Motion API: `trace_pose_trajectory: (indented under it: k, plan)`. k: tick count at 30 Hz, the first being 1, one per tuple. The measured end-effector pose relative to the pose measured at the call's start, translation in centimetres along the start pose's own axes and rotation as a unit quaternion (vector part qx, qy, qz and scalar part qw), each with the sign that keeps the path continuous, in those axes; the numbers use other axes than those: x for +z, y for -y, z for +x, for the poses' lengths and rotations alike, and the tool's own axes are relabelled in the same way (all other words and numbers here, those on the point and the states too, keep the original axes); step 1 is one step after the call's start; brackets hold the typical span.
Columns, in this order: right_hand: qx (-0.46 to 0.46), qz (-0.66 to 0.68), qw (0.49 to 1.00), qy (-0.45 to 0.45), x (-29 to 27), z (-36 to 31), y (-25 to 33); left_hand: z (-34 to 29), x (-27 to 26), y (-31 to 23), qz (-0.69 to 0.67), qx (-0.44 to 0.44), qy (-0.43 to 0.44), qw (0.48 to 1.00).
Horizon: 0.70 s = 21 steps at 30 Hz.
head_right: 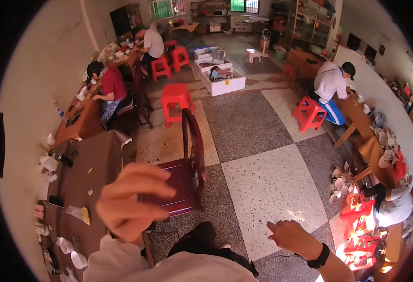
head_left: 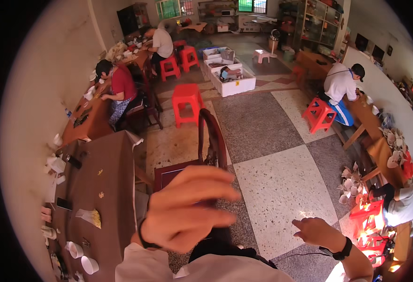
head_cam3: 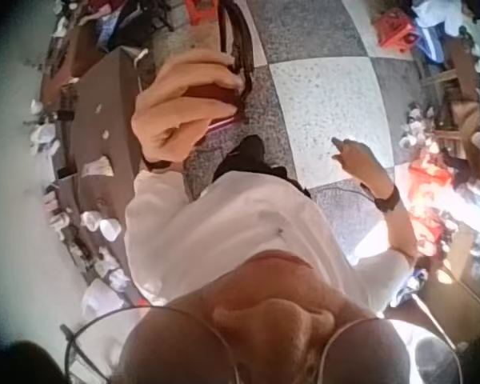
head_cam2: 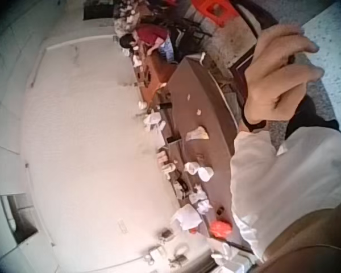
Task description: Sorting and inspecting metal shoe eyelets from bulk bags into smaller quantities at a workstation.
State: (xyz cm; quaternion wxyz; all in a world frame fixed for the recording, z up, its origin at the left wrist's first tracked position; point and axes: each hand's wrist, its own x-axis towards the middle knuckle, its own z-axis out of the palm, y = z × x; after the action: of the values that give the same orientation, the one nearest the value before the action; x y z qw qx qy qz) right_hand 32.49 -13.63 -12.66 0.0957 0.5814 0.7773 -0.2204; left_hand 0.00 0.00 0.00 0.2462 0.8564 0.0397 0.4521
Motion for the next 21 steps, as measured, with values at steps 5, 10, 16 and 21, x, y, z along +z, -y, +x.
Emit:
trace_pose_trajectory:
  k: [5, 10, 16, 21]
  plan:
    - [-0.049, -0.021, 0.994, -0.097, -3.9, 1.6, -6.1, 5.8, 2.0, -0.5, -0.091, 0.126, -0.031, 0.987]
    - [-0.097, -0.008, 0.993, -0.07, -6.6, 6.2, -11.4, 11.9, 2.6, 4.1, -0.107, 0.279, 0.029, 0.954]
    - [-0.138, -0.048, 0.984, -0.104, -11.6, 11.9, -19.0, 17.4, 2.8, 9.8, -0.068, 0.29, 0.09, 0.95]
    - [-0.129, -0.012, 0.989, -0.067, -14.0, 15.4, -25.1, 23.6, 5.1, 17.0, -0.031, 0.258, 0.057, 0.964]
